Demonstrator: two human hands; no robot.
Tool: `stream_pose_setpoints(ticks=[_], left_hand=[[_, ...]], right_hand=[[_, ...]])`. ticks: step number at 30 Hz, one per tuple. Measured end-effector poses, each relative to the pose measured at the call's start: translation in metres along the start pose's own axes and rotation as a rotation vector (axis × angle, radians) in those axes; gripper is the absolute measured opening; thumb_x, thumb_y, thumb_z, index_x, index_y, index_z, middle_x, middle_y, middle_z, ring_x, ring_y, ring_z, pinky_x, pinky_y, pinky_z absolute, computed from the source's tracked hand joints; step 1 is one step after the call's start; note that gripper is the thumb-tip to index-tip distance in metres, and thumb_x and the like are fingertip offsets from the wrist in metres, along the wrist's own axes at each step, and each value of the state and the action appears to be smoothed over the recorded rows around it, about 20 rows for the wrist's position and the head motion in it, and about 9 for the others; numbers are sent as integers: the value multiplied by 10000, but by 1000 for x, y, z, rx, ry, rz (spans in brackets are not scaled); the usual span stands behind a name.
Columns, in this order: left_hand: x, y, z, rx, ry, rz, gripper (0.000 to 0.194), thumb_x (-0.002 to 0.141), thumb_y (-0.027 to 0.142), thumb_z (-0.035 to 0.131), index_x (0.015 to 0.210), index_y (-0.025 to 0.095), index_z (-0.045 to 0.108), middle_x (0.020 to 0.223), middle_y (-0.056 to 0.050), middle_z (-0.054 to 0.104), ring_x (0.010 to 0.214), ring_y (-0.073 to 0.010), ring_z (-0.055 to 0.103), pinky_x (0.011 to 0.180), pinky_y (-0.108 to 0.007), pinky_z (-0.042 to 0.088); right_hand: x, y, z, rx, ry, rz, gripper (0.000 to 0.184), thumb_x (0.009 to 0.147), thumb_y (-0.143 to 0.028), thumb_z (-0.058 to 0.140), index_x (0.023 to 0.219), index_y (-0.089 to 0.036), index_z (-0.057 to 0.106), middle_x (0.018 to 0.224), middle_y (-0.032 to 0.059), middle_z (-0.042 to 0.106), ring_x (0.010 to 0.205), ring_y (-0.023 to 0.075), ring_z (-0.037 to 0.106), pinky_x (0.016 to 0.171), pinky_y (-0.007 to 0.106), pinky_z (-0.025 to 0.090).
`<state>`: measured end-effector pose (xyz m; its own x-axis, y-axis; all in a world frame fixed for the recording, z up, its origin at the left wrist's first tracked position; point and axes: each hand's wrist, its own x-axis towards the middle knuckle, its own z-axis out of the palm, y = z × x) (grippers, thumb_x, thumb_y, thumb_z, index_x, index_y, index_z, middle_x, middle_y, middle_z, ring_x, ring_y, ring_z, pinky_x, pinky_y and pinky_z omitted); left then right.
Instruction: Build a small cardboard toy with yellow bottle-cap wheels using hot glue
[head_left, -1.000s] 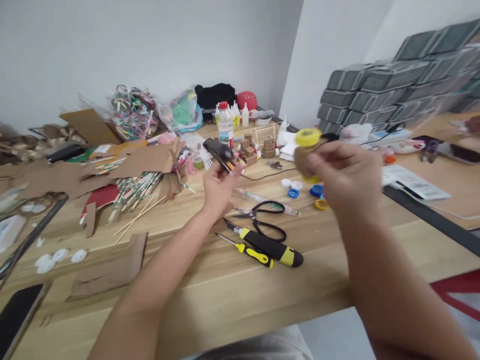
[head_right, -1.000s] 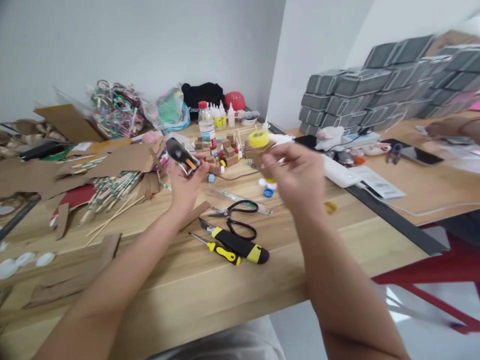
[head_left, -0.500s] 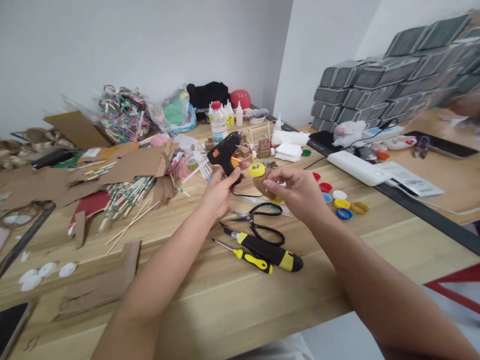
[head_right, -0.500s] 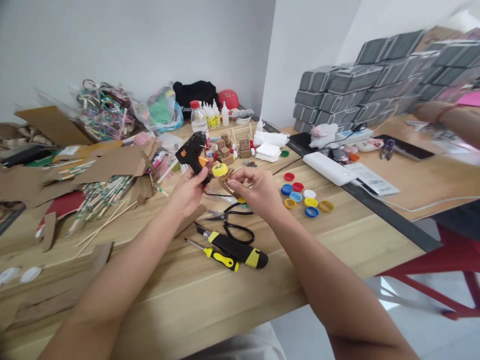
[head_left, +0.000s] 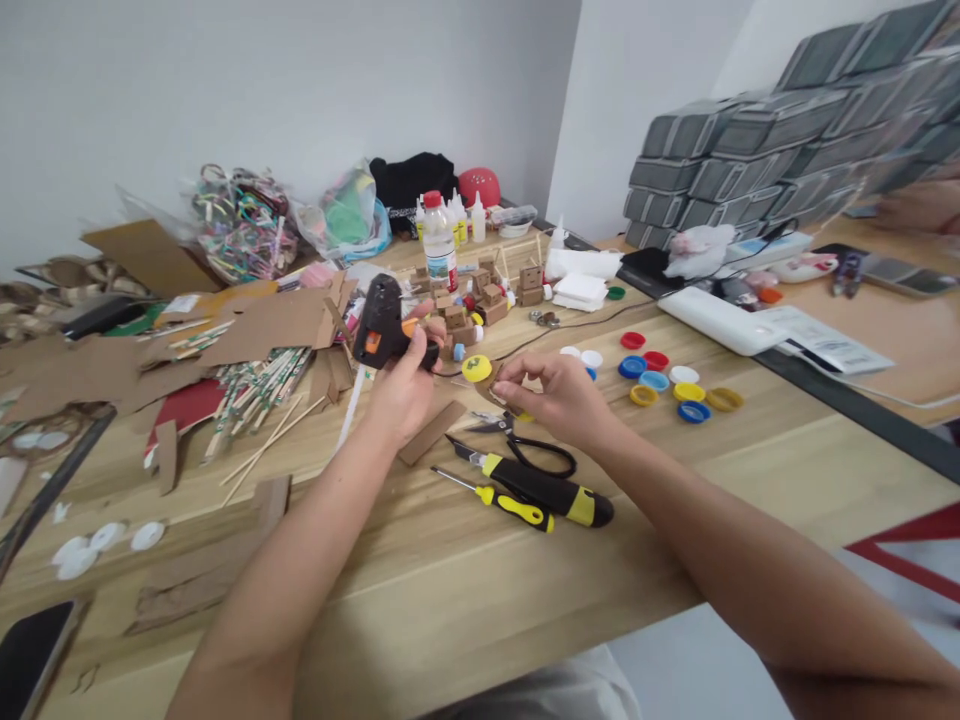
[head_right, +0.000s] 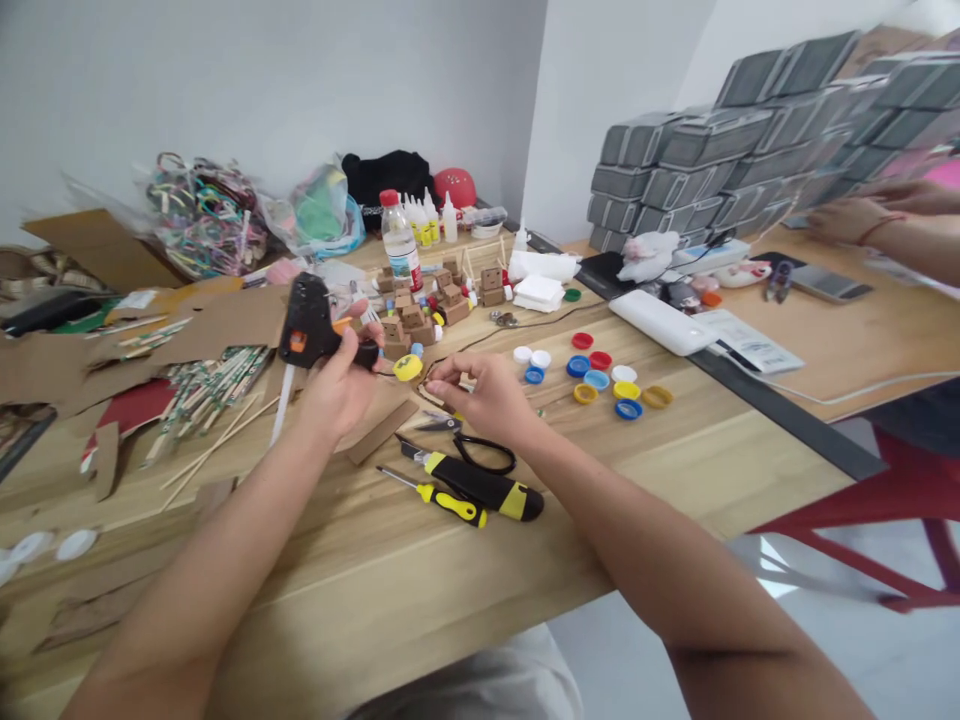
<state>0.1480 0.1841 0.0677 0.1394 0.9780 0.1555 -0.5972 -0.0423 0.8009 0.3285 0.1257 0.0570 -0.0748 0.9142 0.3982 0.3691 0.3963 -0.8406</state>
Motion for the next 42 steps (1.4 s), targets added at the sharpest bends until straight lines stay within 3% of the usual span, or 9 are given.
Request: stream_pose_setpoints(ticks=[8, 14, 17, 20, 25, 30, 34, 39, 42], left_hand=[[-11, 9, -4, 142, -21, 212, 380, 715, 539, 931, 912, 292, 720, 806, 4, 664, 683, -131, 576, 514, -233, 421], [-17, -21, -12, 342, 24, 65, 481, 640, 554, 942, 911, 224, 720, 757, 9, 666, 637, -122, 560, 488, -223, 372], [-17, -34, -18, 425, 7, 6, 430, 675, 537, 913, 902, 221, 728, 790, 8, 688, 694, -135, 605, 584, -235, 460], [-15, -33, -26, 498, -72, 28, 380, 729, 553, 873, 874, 232, 732, 815, -7, 717, 809, -179, 667, 754, -289, 552], [-15, -19, -34, 607, -218, 21, 333, 748, 541, 868, 829, 242, 747, 919, -42, 761, 900, -204, 689, 898, -327, 567], [-20, -20, -31, 610, -205, -55, 300, 739, 482, 887, 836, 244, 734, 837, -15, 735, 790, -186, 661, 825, -316, 560], [-23, -25, -27, 632, -203, 6, 362, 728, 555, 880, 738, 239, 702, 726, 4, 683, 682, -174, 632, 759, -309, 548], [-25, -28, -23, 639, -250, -65, 447, 685, 673, 850, 699, 253, 697, 629, 16, 654, 627, -184, 636, 688, -316, 563], [-27, -30, -22, 631, -214, -65, 416, 708, 643, 843, 757, 247, 726, 636, 18, 668, 582, -165, 606, 634, -297, 543]], right_hand=[[-1, -3, -3, 3, 41, -26, 185, 799, -353, 737, 660, -243, 681, 699, 17, 747, 665, 192, 659, 686, 331, 515], [-1, -1, 0, -6, 22, -38, 156, 810, -302, 727, 668, -243, 701, 717, 22, 767, 671, 194, 666, 674, 329, 521], [-3, 1, 0, -101, 69, -74, 145, 821, -261, 727, 677, -245, 713, 724, 27, 763, 680, 198, 660, 681, 334, 509], [-5, 2, -2, -215, 123, -144, 148, 834, -211, 724, 691, -248, 720, 730, 29, 752, 708, 208, 652, 700, 346, 490], [-5, 4, -9, -385, 181, -228, 160, 864, -162, 706, 727, -245, 713, 714, 21, 717, 707, 210, 610, 690, 354, 431], [-2, 9, -20, -605, 282, -332, 192, 912, -205, 684, 726, -244, 711, 660, 17, 682, 722, 223, 592, 696, 371, 359], [-2, 12, -23, -704, 327, -383, 233, 955, -220, 625, 739, -248, 706, 673, 25, 692, 734, 229, 584, 718, 394, 339], [-4, 10, -24, -794, 352, -413, 280, 990, -230, 586, 732, -255, 694, 671, 15, 684, 748, 226, 578, 738, 406, 324], [-5, 9, -24, -834, 367, -448, 299, 1009, -231, 572, 736, -251, 693, 670, 12, 680, 741, 218, 578, 720, 401, 309]])
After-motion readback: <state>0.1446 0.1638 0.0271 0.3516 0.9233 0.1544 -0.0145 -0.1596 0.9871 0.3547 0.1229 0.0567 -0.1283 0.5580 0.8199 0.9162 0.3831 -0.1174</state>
